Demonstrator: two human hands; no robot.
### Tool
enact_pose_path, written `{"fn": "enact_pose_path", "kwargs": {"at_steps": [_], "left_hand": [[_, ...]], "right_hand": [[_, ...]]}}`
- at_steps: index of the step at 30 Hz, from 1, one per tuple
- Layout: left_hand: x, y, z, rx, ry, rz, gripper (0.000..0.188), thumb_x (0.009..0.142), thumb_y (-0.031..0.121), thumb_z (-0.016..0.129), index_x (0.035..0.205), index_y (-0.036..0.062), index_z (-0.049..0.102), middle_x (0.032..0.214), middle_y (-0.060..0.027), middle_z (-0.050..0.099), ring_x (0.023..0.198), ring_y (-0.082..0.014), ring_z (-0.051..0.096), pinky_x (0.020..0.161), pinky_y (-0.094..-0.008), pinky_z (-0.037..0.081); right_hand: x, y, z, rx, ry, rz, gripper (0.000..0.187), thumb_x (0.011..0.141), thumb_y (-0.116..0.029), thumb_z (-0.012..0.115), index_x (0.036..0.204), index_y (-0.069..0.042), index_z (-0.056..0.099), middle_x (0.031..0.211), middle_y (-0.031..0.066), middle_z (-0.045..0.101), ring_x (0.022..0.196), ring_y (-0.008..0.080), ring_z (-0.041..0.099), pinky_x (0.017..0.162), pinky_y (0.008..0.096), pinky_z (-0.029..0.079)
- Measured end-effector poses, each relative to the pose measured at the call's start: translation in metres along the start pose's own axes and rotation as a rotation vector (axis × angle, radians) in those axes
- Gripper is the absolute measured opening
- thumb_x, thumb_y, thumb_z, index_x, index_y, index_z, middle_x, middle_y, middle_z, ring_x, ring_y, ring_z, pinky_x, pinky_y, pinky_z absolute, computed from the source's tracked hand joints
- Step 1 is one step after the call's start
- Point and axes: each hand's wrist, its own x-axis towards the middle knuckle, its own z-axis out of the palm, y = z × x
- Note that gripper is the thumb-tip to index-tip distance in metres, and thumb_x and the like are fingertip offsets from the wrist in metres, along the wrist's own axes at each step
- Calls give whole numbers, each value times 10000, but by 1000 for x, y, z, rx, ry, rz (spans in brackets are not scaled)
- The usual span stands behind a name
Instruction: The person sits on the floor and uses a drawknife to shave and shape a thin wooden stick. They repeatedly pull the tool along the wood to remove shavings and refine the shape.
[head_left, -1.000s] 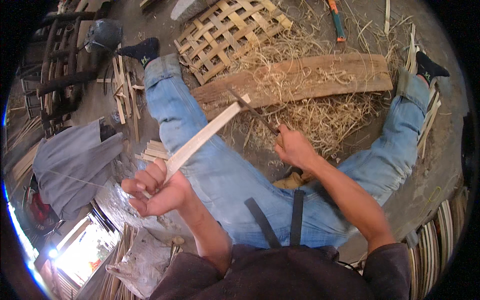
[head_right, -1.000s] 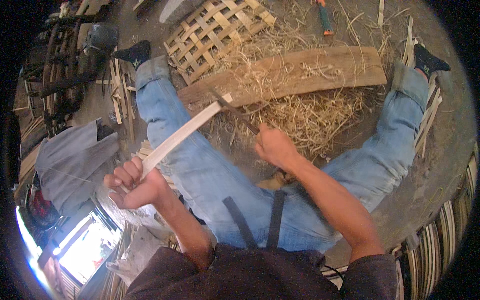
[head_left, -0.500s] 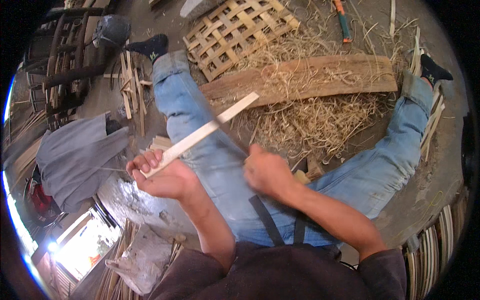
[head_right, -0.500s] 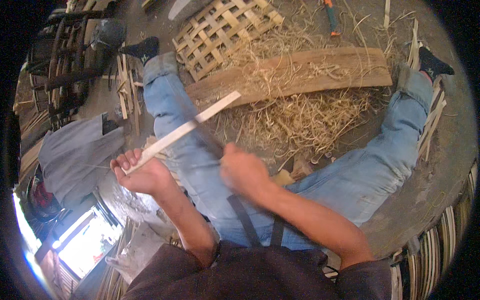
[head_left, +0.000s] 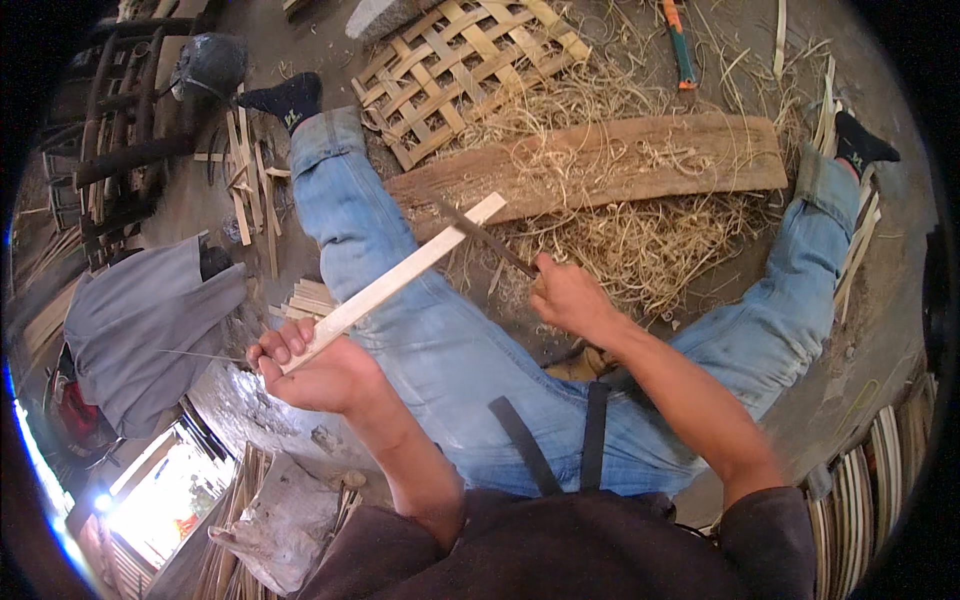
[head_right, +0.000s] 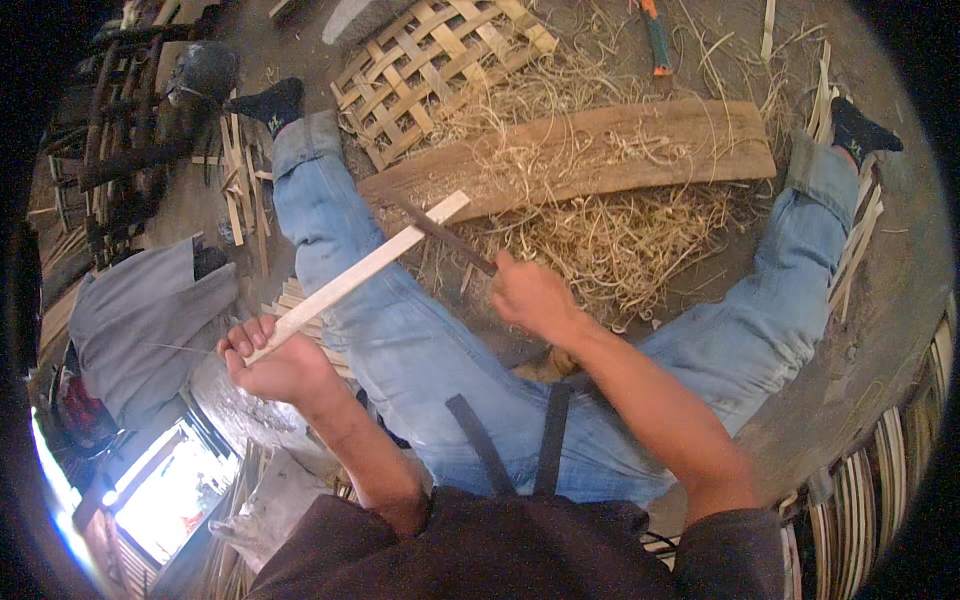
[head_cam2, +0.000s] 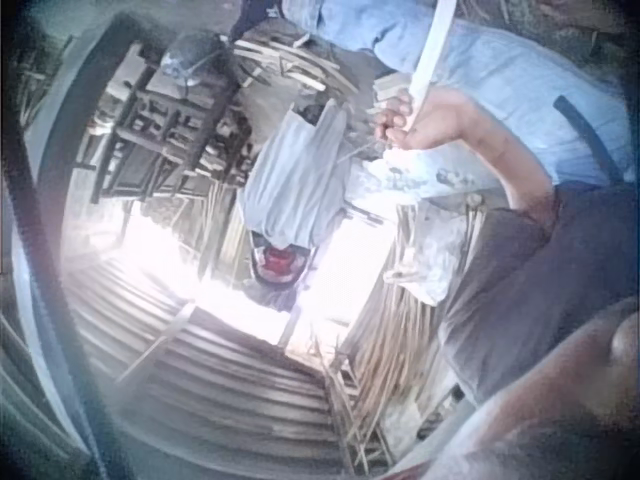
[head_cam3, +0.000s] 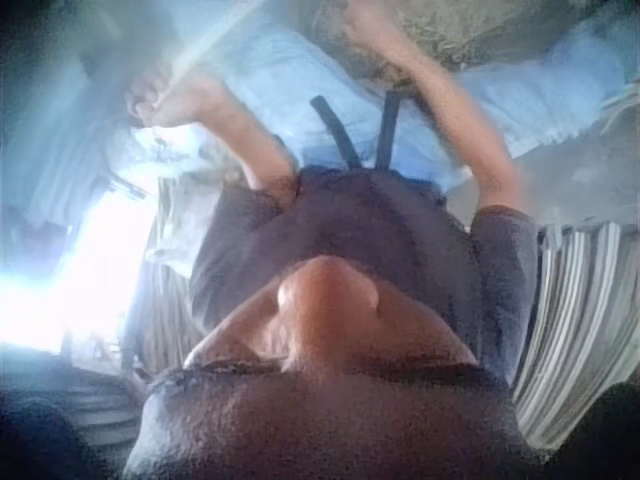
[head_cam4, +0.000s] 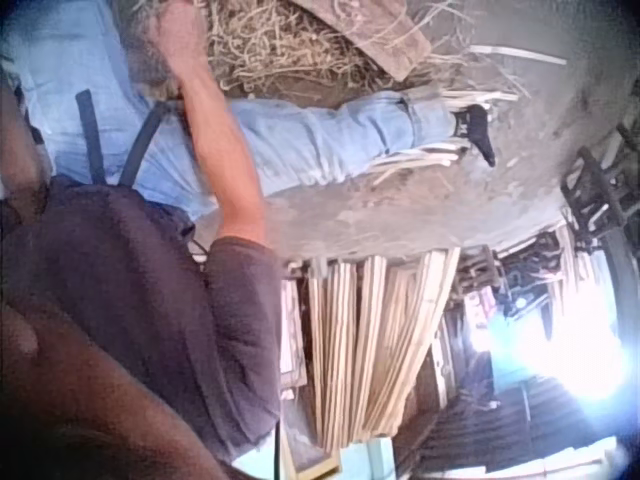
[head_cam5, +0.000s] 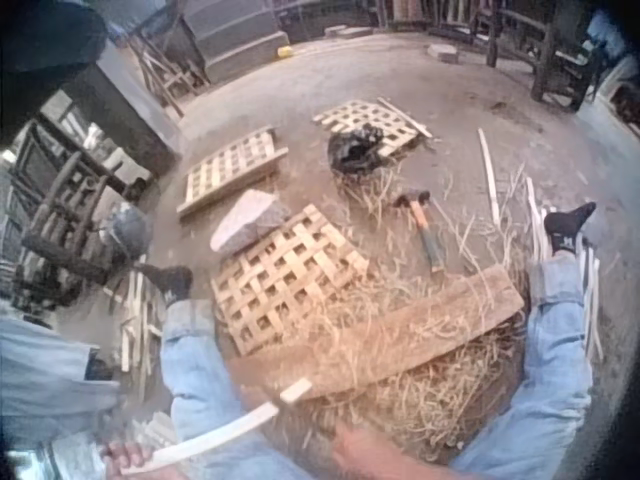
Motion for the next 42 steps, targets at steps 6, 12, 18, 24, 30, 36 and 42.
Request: {"fn": "enact_pose_path", "kwargs": {"at_steps": [6, 12, 18, 24, 30, 36, 42], "left_hand": [[13, 1, -22, -29, -25, -41, 42, 909, 129, 450, 910, 130, 492, 677, 27, 441, 581, -99, 426, 566, -256, 390], [16, -2, -15, -8, 13, -12, 52, 915, 132, 435, 888, 134, 479, 657, 30, 431, 563, -100, 419, 540, -256, 385], [8, 0, -7, 21, 57, 10, 66, 918, 128, 417, 875, 137, 466, 651, 34, 419, 556, -97, 409, 523, -245, 374], [13, -1, -11, 25, 93, 9, 59, 912, 130, 407, 881, 140, 455, 633, 38, 396, 545, -95, 398, 512, -236, 361], [21, 12, -17, -55, 150, -40, 63, 906, 114, 388, 894, 134, 446, 605, 31, 369, 490, -93, 360, 465, -244, 336], [5, 57, -20, -308, 9, 12, 55, 917, 145, 405, 909, 111, 447, 569, 26, 313, 459, -86, 341, 427, -239, 319], [-58, 20, -12, -308, 245, -228, 134, 956, 180, 417, 1029, 98, 493, 664, 0, 446, 653, -123, 517, 575, -262, 449]], "right_hand": [[-3, 4, -4, -86, 35, -38, 233, 829, -154, 555, 960, 30, 499, 795, 259, 648, 753, 446, 647, 687, 514, 527], [-7, 0, -12, -80, -37, -31, 260, 830, -169, 571, 986, 18, 479, 891, 261, 638, 799, 442, 646, 698, 518, 521], [-1, 44, -6, -127, 85, 66, 272, 801, -140, 629, 954, -1, 452, 760, 214, 631, 730, 424, 638, 643, 498, 514], [-4, 42, -14, -148, 118, 109, 270, 821, -161, 609, 984, 14, 485, 757, 228, 647, 751, 419, 651, 679, 506, 524], [-12, 52, -19, -202, 148, 83, 267, 836, -167, 621, 956, 22, 476, 793, 239, 646, 760, 430, 644, 675, 509, 510], [-40, -20, -23, 402, 463, 191, 353, 868, -209, 635, 1042, 58, 486, 812, 196, 649, 705, 332, 665, 648, 425, 529], [-18, -92, -30, 1416, 764, 96, 304, 841, -61, 695, 1082, 23, 530, 867, 65, 638, 665, 141, 625, 570, 269, 511]]}}
